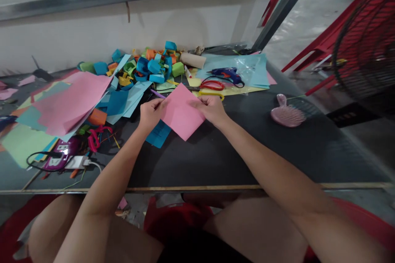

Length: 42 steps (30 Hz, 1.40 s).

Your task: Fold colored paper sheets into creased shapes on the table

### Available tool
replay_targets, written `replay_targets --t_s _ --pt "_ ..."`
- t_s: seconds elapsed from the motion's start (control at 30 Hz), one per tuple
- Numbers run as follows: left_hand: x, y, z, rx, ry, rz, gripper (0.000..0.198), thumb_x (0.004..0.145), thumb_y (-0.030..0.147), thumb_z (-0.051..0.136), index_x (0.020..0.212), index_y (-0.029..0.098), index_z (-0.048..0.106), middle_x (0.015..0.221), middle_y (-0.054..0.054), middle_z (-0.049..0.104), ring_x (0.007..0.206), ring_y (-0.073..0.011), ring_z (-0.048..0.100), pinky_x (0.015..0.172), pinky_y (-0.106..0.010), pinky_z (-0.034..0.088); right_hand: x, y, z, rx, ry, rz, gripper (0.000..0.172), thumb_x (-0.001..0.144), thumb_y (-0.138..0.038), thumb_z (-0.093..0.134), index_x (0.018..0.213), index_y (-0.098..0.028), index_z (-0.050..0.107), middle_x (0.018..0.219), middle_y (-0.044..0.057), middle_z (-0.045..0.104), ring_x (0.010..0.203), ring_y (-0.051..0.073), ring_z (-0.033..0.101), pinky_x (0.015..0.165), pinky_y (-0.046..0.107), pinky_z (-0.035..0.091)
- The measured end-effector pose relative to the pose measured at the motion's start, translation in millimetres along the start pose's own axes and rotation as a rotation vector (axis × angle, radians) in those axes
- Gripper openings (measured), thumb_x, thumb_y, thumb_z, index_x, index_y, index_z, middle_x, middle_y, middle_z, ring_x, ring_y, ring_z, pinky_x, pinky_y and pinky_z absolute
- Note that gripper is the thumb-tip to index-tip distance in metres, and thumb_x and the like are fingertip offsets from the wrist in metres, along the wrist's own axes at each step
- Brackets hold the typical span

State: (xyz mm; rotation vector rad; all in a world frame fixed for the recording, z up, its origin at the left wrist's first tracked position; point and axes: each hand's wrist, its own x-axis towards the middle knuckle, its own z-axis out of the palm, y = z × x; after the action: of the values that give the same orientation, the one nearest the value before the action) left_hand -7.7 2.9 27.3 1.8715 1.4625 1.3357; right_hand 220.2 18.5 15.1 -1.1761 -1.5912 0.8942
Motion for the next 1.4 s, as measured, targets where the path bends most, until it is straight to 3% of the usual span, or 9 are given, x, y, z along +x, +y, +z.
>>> replay_targets --t_s 0.13,0.3,0.47,0.8,1.1,1.4 --pt "-1.8 4.6 0.2 0.015 -0.034 0.027 0.039 0.084 0.053 0.062 0.076 0.017 0.072 0.061 0.001 0.058 0.057 -0.0102 0.044 0.053 -0.025 0.032 -1.2 -3.8 0.0 -0.070 0.065 -0.042 0.059 0.073 -0.061 0.071 0.050 -0.020 0.035 0.053 -0.006 0.022 0.053 0.008 0.021 0.050 0.027 0.014" --pt "-2.3 2.2 2.3 -0.023 -0.057 -0.039 0.040 0.081 0.057 0.067 0.075 0.018 0.075 0.059 0.001 0.058 0.056 -0.0107 0.045 0.052 -0.026 0.031 -3.4 -8.7 0.1 -0.128 0.133 -0.078 0.061 0.075 -0.058 0.071 0.049 -0.021 0.030 0.053 -0.006 0.021 0.053 0.008 0.021 0.051 0.027 0.015" --pt "-1.9 1.4 3.3 -0.019 -0.021 -0.043 0.040 0.081 0.056 0.066 0.066 0.019 0.071 0.052 0.003 0.045 0.051 -0.0091 0.036 0.049 -0.026 0.025 -4.7 -10.1 -0.2 -0.128 0.150 -0.122 0.061 0.076 -0.057 0.071 0.049 -0.021 0.029 0.054 -0.005 0.021 0.053 0.008 0.021 0.050 0.027 0.016" --pt "-2.3 6.2 1.2 -0.016 -0.001 0.001 0.044 0.081 0.058 0.064 0.062 0.018 0.066 0.051 0.003 0.041 0.051 -0.0092 0.033 0.049 -0.026 0.025 -7.1 -16.3 -2.2 -0.100 0.137 -0.158 0.069 0.075 -0.068 0.067 0.051 -0.021 0.023 0.055 -0.005 0.019 0.054 0.009 0.019 0.051 0.028 0.016" --pt "-2.4 0.2 4.8 -0.081 -0.009 -0.044 0.039 0.080 0.056 0.066 0.072 0.018 0.071 0.058 0.001 0.051 0.056 -0.0109 0.040 0.052 -0.026 0.031 -9.0 -18.0 -2.8 -0.095 0.161 -0.175 0.066 0.075 -0.060 0.071 0.051 -0.021 0.023 0.055 -0.005 0.019 0.054 0.009 0.020 0.051 0.028 0.018" --pt "-1.2 2.8 5.9 -0.219 0.001 -0.104 0.032 0.075 0.049 0.074 0.079 0.018 0.076 0.070 -0.003 0.067 0.062 -0.0118 0.052 0.057 -0.026 0.042 -6.9 -15.2 -3.1 -0.036 0.107 -0.114 0.052 0.072 -0.056 0.074 0.052 -0.020 0.044 0.054 -0.004 0.031 0.054 0.009 0.029 0.049 0.027 0.021"
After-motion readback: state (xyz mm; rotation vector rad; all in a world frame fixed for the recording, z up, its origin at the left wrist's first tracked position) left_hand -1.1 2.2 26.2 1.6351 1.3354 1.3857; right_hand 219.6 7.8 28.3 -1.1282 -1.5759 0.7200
